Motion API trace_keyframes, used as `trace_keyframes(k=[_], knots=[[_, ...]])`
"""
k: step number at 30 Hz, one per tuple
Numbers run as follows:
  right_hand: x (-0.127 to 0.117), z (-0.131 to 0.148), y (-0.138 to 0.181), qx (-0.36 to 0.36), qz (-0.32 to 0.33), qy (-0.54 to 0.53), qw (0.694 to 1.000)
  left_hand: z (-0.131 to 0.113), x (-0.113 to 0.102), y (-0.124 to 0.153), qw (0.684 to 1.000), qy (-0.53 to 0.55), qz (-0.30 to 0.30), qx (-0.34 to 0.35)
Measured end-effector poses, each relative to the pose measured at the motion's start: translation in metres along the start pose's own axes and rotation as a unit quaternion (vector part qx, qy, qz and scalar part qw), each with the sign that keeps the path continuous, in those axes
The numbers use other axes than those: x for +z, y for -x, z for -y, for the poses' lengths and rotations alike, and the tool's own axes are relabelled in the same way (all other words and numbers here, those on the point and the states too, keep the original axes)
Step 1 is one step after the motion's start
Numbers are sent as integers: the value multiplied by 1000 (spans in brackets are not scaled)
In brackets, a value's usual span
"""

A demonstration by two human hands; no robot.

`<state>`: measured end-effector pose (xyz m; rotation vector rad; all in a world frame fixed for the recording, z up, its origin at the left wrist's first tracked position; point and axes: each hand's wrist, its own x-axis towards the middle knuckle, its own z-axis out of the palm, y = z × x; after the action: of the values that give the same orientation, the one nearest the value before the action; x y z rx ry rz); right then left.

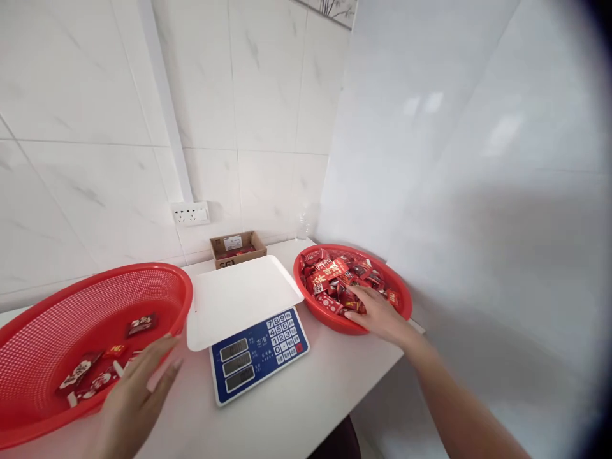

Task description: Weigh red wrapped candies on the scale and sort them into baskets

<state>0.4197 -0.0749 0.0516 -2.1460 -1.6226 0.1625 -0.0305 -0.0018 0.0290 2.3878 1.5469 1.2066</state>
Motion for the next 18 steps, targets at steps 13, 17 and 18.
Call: trace_keyframes(k=[13, 17, 18], knots=[[-6, -22, -39, 99, 14, -54, 994, -5, 16, 40, 992, 93, 77, -29], [-20, -33, -45, 142, -41, -108, 983, -11, 15, 36, 990, 108, 81, -26], [-24, -33, -46, 148, -51, -117, 981, -13, 16, 34, 990, 111, 79, -19]])
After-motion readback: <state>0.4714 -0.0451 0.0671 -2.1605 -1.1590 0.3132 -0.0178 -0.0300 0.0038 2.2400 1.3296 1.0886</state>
